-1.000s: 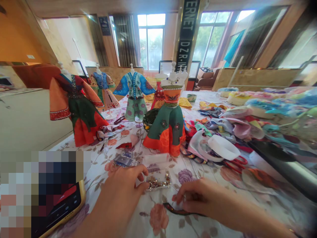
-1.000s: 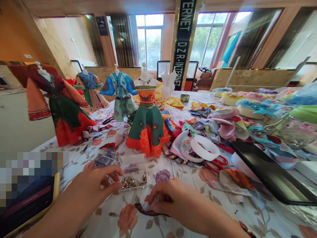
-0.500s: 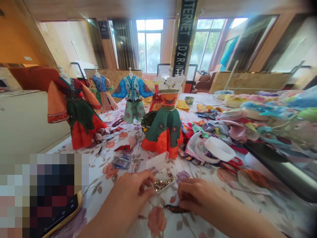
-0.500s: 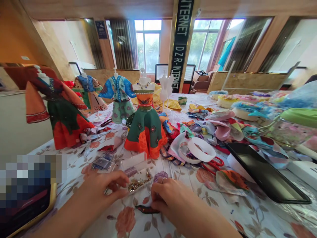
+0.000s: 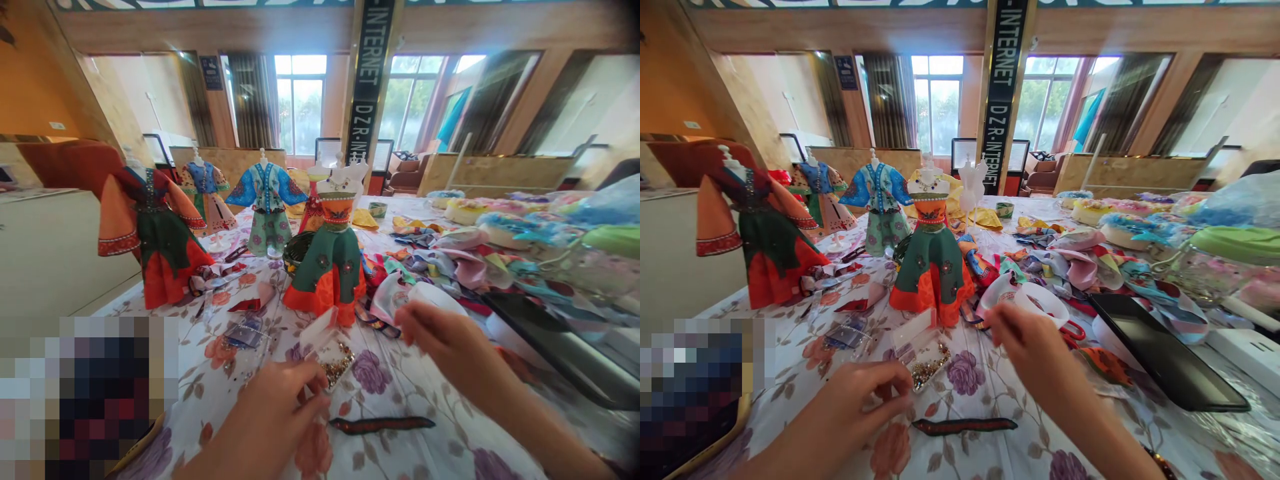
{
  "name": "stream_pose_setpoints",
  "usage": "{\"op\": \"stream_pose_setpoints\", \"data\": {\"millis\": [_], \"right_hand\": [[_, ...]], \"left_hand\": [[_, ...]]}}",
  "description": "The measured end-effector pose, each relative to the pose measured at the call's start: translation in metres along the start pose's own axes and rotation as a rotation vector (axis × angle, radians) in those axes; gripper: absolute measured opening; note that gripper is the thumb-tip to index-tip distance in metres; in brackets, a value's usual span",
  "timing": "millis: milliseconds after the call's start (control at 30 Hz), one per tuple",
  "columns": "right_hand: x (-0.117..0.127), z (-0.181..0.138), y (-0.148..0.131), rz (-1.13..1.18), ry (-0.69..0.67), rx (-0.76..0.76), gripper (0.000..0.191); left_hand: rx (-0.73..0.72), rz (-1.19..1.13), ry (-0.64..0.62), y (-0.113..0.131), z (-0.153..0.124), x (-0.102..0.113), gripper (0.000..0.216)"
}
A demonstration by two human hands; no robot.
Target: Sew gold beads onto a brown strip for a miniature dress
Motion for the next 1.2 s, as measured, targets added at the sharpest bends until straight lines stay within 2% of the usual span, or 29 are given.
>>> {"op": "stream_pose_setpoints", "data": {"millis": [67,100,133,167,333,533,667,767,833,933,1000,1100,1200], "right_hand": [[0.012,0.005,0.016,-0.193,0.269,-0.102,0.029],[0.015,0.006,0.024,-0.351,0.349,-0.147,0.030],[0.015,0.007,0.030,-0.500,0.345,-0.174,0.034],[0.014,0.008,0.036,-0.540,0.326,-0.182,0.036],[0.001,0.010,0.054,-0.605,0.178,-0.146,0.024],[0.012,0.013,0.046,-0.518,0.265,-0.145,0.027],[0.015,0.010,0.023,-0.402,0.372,0.000,0.029],[0.014,0.003,0.005,-0.281,0.516,0.237,0.026],[0.012,-0.001,-0.002,-0.267,0.561,0.360,0.021],[0.011,-0.004,-0.007,-0.280,0.559,0.441,0.016],[0.011,-0.004,-0.009,-0.282,0.526,0.465,0.015],[0.013,-0.004,-0.012,-0.299,0.470,0.512,0.014],[0.014,-0.004,-0.014,-0.323,0.448,0.568,0.017]], "left_hand": [[-0.035,-0.038,-0.003,0.001,0.000,-0.001,0.013],[-0.056,-0.056,0.003,0.002,-0.001,-0.002,0.014],[-0.078,-0.074,0.014,0.003,-0.001,-0.003,0.014],[-0.097,-0.094,0.021,0.003,-0.002,-0.004,0.014],[-0.102,-0.264,-0.021,0.009,-0.007,-0.014,0.019],[-0.210,-0.172,0.065,0.021,-0.012,-0.022,0.010],[-0.284,-0.235,0.117,0.021,-0.017,-0.030,0.009],[-0.329,-0.292,0.168,0.023,-0.018,-0.034,0.016],[-0.306,-0.331,0.179,0.028,-0.016,-0.036,0.021],[-0.348,-0.381,0.249,0.043,-0.008,-0.034,0.039],[-0.380,-0.334,0.324,0.054,0.000,-0.034,0.055],[-0.337,-0.289,0.381,0.067,0.014,-0.036,0.075],[-0.308,-0.321,0.453,0.076,0.027,-0.037,0.073]]}}
Point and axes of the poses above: each hand's wrist, its own z-axis towards the middle knuckle, its own x-axis out of the back of the hand, y = z × x, the point moved 3 cm from there along z, towards the middle knuckle, and after that the axes turned 3 degrees about -y, right-handed, at the moved point
